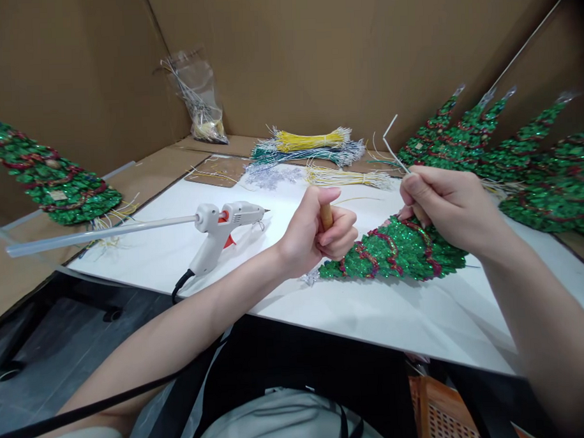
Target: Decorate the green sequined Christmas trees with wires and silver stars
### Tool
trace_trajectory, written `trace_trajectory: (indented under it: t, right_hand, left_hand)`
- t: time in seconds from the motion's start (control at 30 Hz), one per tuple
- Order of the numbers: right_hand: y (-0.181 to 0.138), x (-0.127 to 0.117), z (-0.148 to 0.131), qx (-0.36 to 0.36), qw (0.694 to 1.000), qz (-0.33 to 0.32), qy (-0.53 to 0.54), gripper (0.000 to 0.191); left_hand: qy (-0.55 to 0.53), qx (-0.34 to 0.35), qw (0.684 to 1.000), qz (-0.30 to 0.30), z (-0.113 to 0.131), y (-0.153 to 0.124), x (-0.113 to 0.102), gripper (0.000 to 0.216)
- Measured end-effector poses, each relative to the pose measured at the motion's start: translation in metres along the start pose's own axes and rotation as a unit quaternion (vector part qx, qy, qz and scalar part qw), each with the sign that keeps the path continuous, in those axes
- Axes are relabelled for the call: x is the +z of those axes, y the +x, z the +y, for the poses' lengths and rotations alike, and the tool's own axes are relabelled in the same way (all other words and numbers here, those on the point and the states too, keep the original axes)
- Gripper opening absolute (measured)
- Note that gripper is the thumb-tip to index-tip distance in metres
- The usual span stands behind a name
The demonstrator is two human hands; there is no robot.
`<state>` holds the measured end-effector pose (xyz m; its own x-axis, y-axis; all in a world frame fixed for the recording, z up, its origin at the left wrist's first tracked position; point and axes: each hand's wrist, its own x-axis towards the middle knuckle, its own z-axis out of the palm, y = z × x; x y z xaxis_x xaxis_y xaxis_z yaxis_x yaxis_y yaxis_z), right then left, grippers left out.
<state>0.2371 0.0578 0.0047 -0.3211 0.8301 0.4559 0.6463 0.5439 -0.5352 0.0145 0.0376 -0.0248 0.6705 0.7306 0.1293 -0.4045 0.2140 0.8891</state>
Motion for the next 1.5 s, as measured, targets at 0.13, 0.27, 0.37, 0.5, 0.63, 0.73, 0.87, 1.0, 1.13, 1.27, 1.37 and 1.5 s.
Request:
trace_trajectory:
  t: [0.13, 0.27, 0.37, 0.5, 0.63, 0.73, 0.87, 1.0, 1.13, 1.27, 1.37, 1.5]
  right_hand:
    - [-0.001, 0.0, 0.0, 0.004, 1.0, 0.004, 0.003, 0.054]
    - [-0.001, 0.0, 0.0, 0.0, 1.0, 0.003, -0.006, 0.051]
    - [-0.002, -0.001, 0.001, -0.006, 1.0, -0.005, -0.011, 0.05]
    - [-0.004, -0.004, 0.003, 0.0, 1.0, -0.011, 0.0, 0.048]
    - [-0.005, -0.006, 0.002, 0.006, 1.0, -0.012, 0.014, 0.046]
    - [-0.005, -0.007, -0.001, 0.004, 1.0, -0.017, 0.026, 0.044]
    - [-0.006, -0.008, -0.003, 0.001, 0.998, -0.024, 0.055, 0.039]
    - [-0.008, -0.009, -0.003, -0.009, 0.996, -0.02, 0.085, 0.037]
    - [-0.007, -0.01, 0.0, -0.019, 0.994, 0.003, 0.11, 0.036]
    - [-0.005, -0.01, 0.005, -0.022, 0.99, 0.061, 0.122, 0.032]
    - [-0.003, -0.012, 0.009, -0.006, 0.983, 0.117, 0.138, 0.029]
    - [0.0, -0.019, 0.018, -0.002, 0.97, 0.187, 0.155, 0.032]
  left_hand:
    - [0.01, 0.037, 0.999, -0.005, -0.002, -0.003, 0.0, 0.061]
    - [0.011, 0.069, 0.998, 0.003, -0.004, -0.007, 0.0, 0.058]
    - [0.019, 0.073, 0.997, 0.013, -0.005, -0.009, 0.002, 0.06]
    - [0.024, 0.081, 0.996, 0.026, -0.003, -0.009, 0.003, 0.068]
    - [0.026, 0.094, 0.995, 0.033, 0.001, -0.011, 0.004, 0.074]
    - [0.025, 0.097, 0.994, 0.044, 0.002, -0.012, 0.002, 0.076]
    - [0.025, 0.097, 0.994, 0.049, 0.002, -0.012, 0.001, 0.078]
    - [0.024, 0.102, 0.993, 0.051, 0.003, -0.012, 0.001, 0.078]
    - [0.017, 0.112, 0.992, 0.054, 0.005, -0.013, 0.0, 0.078]
    - [0.013, 0.117, 0.991, 0.065, 0.006, -0.014, 0.0, 0.078]
    - [0.008, 0.131, 0.989, 0.068, 0.006, -0.014, 0.0, 0.078]
    - [0.001, 0.139, 0.987, 0.081, 0.008, -0.014, 0.0, 0.078]
